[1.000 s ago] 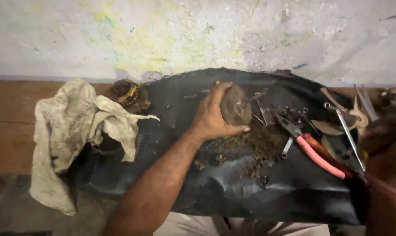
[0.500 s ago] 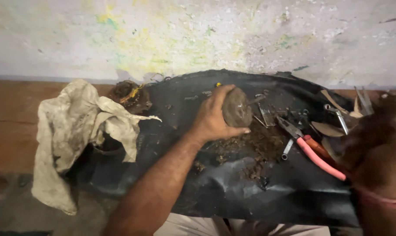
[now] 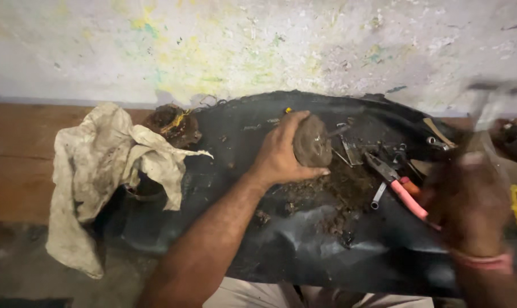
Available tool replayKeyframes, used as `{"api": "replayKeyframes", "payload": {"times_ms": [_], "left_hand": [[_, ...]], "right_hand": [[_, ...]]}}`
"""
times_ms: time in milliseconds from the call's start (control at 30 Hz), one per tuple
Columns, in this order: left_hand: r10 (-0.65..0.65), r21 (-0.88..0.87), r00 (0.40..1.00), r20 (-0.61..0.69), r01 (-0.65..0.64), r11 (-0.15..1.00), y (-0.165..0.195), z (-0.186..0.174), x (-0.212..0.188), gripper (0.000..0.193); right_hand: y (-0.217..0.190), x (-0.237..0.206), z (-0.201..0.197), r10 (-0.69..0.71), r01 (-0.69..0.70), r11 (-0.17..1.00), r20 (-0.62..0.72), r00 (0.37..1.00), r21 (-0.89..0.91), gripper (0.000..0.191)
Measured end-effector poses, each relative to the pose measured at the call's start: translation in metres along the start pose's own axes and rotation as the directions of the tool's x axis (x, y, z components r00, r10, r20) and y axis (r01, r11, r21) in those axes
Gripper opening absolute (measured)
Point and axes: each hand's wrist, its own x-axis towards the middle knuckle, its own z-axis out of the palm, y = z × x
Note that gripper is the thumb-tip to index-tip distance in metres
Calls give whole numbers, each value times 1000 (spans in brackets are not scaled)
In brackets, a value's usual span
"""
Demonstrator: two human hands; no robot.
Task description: The person uses a hammer and chisel to chip away at a cylindrical metal part, then uses a screwdriver to pry and scrape material from the same part. The person repeatedly rotates and repositions the part while working on it.
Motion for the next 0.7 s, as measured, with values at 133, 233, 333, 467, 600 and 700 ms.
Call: {"api": "replayKeyframes", "payload": {"times_ms": [133, 233, 333, 467, 600, 700], "left_hand": [[7, 42, 1000, -25, -6, 999, -3, 4, 3, 118], [13, -5, 1000, -9, -13, 1000, -1, 4, 2, 115], [9, 18, 999, 36, -10, 1000, 2, 2, 3, 119], [37, 38, 999, -29, -36, 999, 4, 3, 1, 115], [22, 35, 1000, -3, -21, 999, -2, 4, 1, 118], [28, 11, 1000, 4, -28, 1000, -3, 6, 2, 117]], "right_hand": [[5, -3, 11, -112, 58, 966, 210, 971, 250, 36], [29, -16, 36, -171, 222, 968, 333, 927, -119, 41], [36, -27, 43, 107, -1, 959, 357, 928, -285, 42], [9, -21, 34, 119, -124, 991, -92, 989, -47, 34], [-37, -3, 19, 78, -4, 904, -157, 985, 427, 37], [-35, -4, 34, 109, -24, 955, -275, 955, 294, 36]]}}
